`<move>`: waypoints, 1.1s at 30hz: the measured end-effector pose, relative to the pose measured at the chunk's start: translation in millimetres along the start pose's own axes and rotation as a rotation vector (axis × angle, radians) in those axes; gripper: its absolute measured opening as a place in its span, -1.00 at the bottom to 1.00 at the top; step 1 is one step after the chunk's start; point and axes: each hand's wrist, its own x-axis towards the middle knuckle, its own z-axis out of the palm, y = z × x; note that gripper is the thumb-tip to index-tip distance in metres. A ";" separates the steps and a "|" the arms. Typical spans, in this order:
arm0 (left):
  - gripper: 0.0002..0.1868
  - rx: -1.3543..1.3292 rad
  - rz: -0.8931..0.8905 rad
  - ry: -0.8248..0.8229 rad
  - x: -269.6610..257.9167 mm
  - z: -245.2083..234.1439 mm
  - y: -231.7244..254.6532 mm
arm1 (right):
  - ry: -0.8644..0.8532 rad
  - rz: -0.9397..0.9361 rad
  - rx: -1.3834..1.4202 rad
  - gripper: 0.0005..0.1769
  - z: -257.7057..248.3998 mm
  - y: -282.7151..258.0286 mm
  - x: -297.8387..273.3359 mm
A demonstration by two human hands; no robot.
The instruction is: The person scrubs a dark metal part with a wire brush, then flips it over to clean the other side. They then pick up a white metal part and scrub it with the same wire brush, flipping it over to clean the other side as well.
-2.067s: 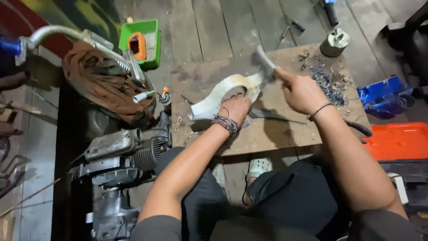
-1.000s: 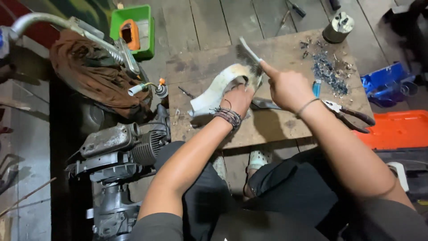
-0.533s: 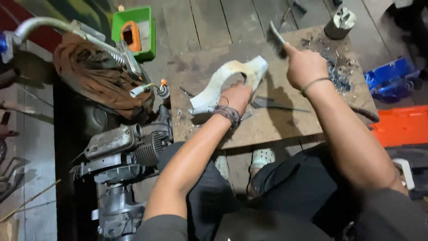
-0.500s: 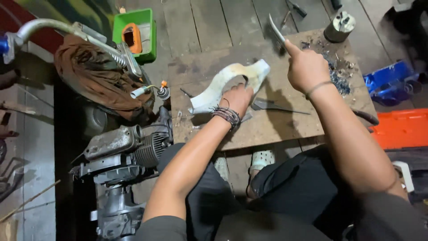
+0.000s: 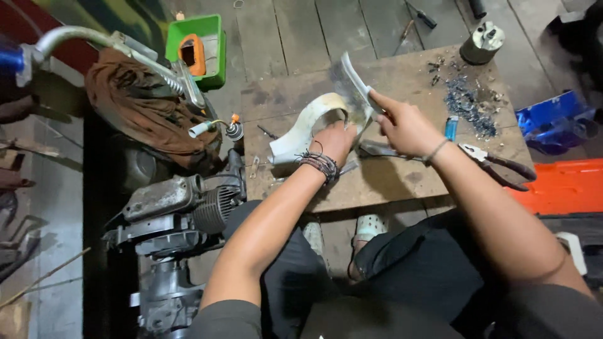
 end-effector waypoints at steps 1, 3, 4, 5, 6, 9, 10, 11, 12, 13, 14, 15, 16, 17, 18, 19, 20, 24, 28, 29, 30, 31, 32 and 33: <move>-0.91 0.006 0.002 -0.005 -0.7 -9.1 -3.8 | 0.001 0.000 0.009 -0.32 4.0 22.3 20.1; -0.83 -0.045 -0.071 -0.050 0.5 -22.7 -1.3 | 0.182 0.088 -0.517 -0.37 10.5 74.7 50.8; -0.83 -0.046 -0.063 -0.040 1.5 -21.7 -0.7 | 0.192 0.092 -0.524 -0.37 -2.2 55.1 35.7; -0.84 -0.028 -0.059 -0.044 2.4 -20.9 -0.8 | 0.180 0.058 -0.321 -0.35 -14.1 34.7 20.7; -0.84 -0.016 -0.067 -0.050 -0.8 -18.4 0.6 | 0.156 0.016 -0.121 -0.33 -23.9 14.0 4.9; -0.84 -0.111 -0.087 -0.163 9.0 -24.1 3.3 | 0.150 -0.103 0.072 -0.43 -3.9 3.4 3.7; -0.84 -0.104 -0.077 -0.165 5.1 -33.9 4.2 | 0.160 -0.098 0.079 -0.43 5.6 28.4 20.4; -0.83 -0.103 -0.090 -0.149 0.8 -43.0 5.2 | 0.174 -0.085 -0.241 -0.38 15.8 53.7 36.8; -0.82 -0.108 -0.108 -0.136 -5.9 -50.7 6.6 | 0.177 -0.069 -0.562 -0.32 27.7 78.9 52.5; -0.82 -0.105 -0.102 -0.141 -4.7 -39.7 4.3 | 0.177 -0.063 -0.557 -0.32 19.1 81.5 49.1; -0.72 -0.097 -0.107 -0.166 0.5 -30.4 -1.0 | 0.208 0.017 -0.530 -0.34 7.4 82.0 51.3; -0.58 -0.089 -0.111 -0.191 5.7 -21.5 -7.0 | 0.241 0.096 -0.502 -0.36 -4.2 81.8 53.7; -0.58 -0.095 -0.121 -0.180 6.3 -27.3 -3.3 | 0.240 0.084 -0.513 -0.36 -3.6 78.6 50.4; -0.66 -0.078 -0.111 -0.153 6.9 -33.1 0.3 | 0.199 0.008 -0.448 -0.30 -3.1 75.6 46.9; -0.74 -0.056 -0.095 -0.132 5.0 -38.4 2.5 | 0.158 -0.061 -0.375 -0.23 1.0 72.4 41.7; -0.74 -0.058 -0.100 -0.128 4.0 -34.2 2.2 | 0.158 -0.066 -0.379 -0.23 0.6 56.2 30.5; -0.74 -0.071 -0.097 -0.156 4.5 -32.3 0.9 | 0.057 -0.009 -0.331 -0.34 -0.8 39.3 19.7; -0.75 -0.121 -0.100 -0.211 2.4 -53.1 5.1 | 0.158 0.140 -0.599 -0.34 3.3 103.2 61.2; -0.73 -0.024 -0.065 -0.093 1.2 -23.0 6.1 | 0.090 -0.003 -0.450 -0.27 2.7 57.2 33.9; -0.77 -0.017 -0.072 -0.080 -0.2 -20.8 6.5 | -0.004 0.054 -0.226 -0.33 4.1 45.6 29.3; -0.80 -0.006 -0.073 -0.068 -0.9 -20.0 6.5 | -0.092 0.112 0.003 -0.39 4.9 33.9 23.9; -0.80 -0.003 -0.072 -0.071 1.0 -28.0 1.8 | -0.093 0.112 0.008 -0.39 1.9 37.1 32.0; -0.77 -0.058 -0.086 -0.100 0.3 -33.0 1.3 | 0.020 0.141 -0.312 -0.52 0.2 42.9 36.1; -0.73 -0.113 -0.099 -0.128 -0.2 -38.1 0.2 | 0.132 0.163 -0.632 -0.56 -1.4 48.4 40.5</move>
